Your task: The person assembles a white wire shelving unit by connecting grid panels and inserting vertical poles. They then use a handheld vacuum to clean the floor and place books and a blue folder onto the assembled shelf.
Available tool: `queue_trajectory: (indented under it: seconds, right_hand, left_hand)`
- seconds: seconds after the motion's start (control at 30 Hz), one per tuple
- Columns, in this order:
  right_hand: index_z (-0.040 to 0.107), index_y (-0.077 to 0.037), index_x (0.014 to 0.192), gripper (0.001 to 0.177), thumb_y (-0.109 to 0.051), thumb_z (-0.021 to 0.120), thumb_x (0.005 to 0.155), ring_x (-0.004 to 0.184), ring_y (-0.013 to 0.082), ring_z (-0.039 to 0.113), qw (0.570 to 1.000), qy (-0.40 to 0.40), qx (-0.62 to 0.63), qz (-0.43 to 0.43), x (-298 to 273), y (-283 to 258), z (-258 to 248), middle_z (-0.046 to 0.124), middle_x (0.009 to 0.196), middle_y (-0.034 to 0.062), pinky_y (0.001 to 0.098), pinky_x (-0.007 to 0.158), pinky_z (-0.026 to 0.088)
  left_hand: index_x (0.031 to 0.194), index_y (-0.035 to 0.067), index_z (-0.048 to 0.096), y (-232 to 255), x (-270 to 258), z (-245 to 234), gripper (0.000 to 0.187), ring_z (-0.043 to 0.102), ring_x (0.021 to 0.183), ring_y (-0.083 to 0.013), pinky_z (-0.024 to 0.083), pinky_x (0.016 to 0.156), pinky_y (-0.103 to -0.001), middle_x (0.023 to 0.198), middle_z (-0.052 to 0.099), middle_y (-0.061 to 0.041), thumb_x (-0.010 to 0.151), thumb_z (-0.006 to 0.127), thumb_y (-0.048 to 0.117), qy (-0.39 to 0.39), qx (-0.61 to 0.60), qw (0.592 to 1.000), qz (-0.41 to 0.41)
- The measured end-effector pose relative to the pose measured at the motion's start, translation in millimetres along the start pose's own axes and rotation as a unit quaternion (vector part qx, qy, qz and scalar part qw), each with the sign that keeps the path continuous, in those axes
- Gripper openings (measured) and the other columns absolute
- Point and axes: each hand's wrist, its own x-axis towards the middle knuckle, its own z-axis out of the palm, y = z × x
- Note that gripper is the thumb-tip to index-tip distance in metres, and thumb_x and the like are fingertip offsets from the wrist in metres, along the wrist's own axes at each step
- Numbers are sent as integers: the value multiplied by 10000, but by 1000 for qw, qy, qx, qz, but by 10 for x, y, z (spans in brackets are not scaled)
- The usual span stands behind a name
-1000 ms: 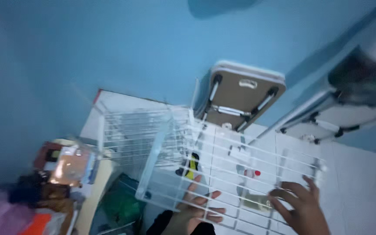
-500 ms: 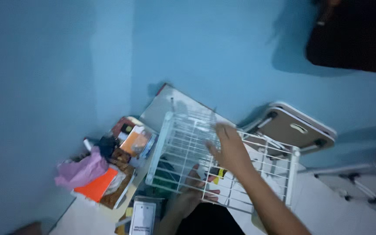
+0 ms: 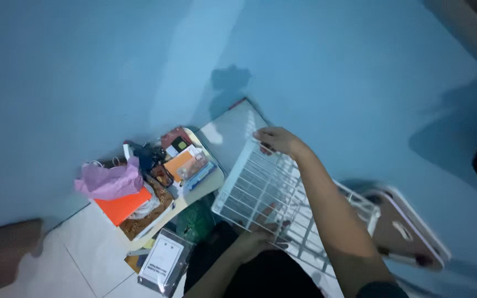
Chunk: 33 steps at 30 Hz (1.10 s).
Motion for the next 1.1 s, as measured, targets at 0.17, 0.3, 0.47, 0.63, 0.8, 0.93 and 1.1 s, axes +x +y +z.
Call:
queue_trajectory:
  seconds: [0.17,0.3,0.47,0.63,0.8,0.93,1.1]
  right_hand:
    - [741,-99,963,419,-497,610,959,650,121,571,998,-59,10,28,141,-71,-107,671,747,19,312,631,493]
    - [664,-81,797,510,-531,544,1005,551,136,512,993,-65,-76,70,330,-40,-129,601,655,43,329,510,422]
    - [579,-67,736,555,-544,547,1019,475,123,452,991,-70,-13,113,688,202,-143,550,588,32,304,448,348]
    - [577,-83,758,503,-523,563,1002,439,126,426,992,-38,16,121,913,298,-79,506,543,39,307,425,362]
    - [642,-47,770,545,-551,591,971,439,113,466,991,-39,45,118,912,385,-87,551,574,32,304,424,370]
    - [642,-31,740,604,-592,595,959,427,118,449,991,-30,10,133,901,448,-92,539,554,42,316,426,336]
    - [651,-22,714,594,-572,628,936,419,127,489,996,-31,24,78,894,518,-57,545,517,43,321,439,403]
  left_hand:
    - [1274,127,515,109,58,-491,465,748,924,-392,623,814,-505,1095,698,-209,844,690,153,36,21,999,-8]
    - [1201,91,604,576,148,-1060,369,759,888,-375,629,797,-488,1022,730,-201,844,682,147,62,86,992,-68]
    - [1110,46,716,1500,285,-1580,283,774,843,-353,636,777,-467,932,770,-190,845,672,139,135,548,811,-153]
    - [1249,105,709,1887,1636,-1238,374,718,861,-377,560,774,-471,1016,759,-175,903,570,139,255,594,744,165]
    - [1335,82,673,1839,2439,-1149,367,703,900,-139,574,763,-310,1089,746,-59,994,651,217,86,527,842,79]
    - [1306,39,709,1767,2578,-1291,369,686,760,-138,553,674,-295,962,758,-71,1014,630,250,33,530,842,100]
    - [1348,10,666,1814,2661,-1274,397,554,651,-122,470,596,-292,793,645,-37,1017,606,220,71,423,903,9]
